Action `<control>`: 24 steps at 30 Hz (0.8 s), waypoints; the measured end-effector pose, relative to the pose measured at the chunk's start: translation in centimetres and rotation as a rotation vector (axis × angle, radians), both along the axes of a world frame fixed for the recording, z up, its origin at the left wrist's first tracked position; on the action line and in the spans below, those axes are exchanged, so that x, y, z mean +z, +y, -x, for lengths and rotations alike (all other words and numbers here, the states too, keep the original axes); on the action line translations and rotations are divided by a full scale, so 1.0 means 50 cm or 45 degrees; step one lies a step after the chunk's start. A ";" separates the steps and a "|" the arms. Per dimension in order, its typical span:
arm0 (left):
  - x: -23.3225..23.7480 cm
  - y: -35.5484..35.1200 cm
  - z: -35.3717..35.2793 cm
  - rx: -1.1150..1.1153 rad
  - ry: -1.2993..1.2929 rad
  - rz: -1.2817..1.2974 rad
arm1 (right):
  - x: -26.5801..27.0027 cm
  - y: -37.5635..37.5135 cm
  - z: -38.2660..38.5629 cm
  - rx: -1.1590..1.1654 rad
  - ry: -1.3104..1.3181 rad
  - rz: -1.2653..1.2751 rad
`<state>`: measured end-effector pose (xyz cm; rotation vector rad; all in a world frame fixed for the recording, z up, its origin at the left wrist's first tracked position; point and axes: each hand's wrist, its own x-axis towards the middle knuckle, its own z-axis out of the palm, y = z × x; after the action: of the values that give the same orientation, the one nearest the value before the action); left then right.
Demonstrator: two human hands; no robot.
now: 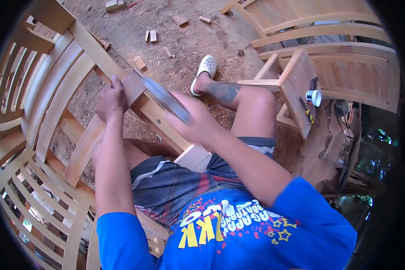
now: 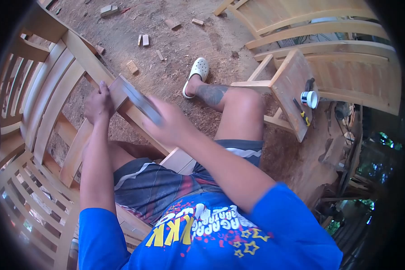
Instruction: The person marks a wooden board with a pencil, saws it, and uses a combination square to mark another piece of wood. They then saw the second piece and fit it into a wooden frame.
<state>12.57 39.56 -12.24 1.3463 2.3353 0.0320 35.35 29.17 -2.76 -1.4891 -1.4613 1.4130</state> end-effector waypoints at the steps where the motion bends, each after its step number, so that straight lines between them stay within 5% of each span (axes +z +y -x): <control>1: -0.007 -0.002 -0.002 -0.006 0.011 0.001 | -0.032 0.078 0.039 0.080 -0.062 0.032; 3: -0.008 0.003 0.005 0.001 0.057 -0.003 | 0.049 0.176 0.084 0.174 -0.355 0.377; 4: -0.003 0.005 0.005 0.024 0.042 0.003 | 0.036 0.155 0.075 0.140 -0.289 0.274; 8: 0.008 0.004 0.003 0.025 0.059 0.004 | 0.053 -0.074 -0.035 -0.008 -0.205 -0.095; 12: -0.001 0.003 0.008 0.013 0.033 0.009 | 0.271 -0.276 -0.171 0.087 -0.286 0.375; 15: -0.011 0.001 0.005 -0.003 0.031 0.032 | 0.290 -0.283 -0.172 0.081 -0.262 0.387; 20: -0.007 0.006 -0.004 0.024 0.014 0.024 | -0.021 0.002 -0.006 0.031 -0.003 -0.053; 23: 0.000 0.002 0.006 0.023 0.022 0.019 | 0.045 0.163 0.078 0.148 -0.409 0.398; 24: 0.006 0.000 0.003 0.026 0.022 0.011 | 0.046 0.143 0.067 0.141 -0.337 0.319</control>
<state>12.43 39.57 -11.96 1.3237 2.3604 0.0163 31.98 36.34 -0.48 -1.8339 -1.5901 1.5581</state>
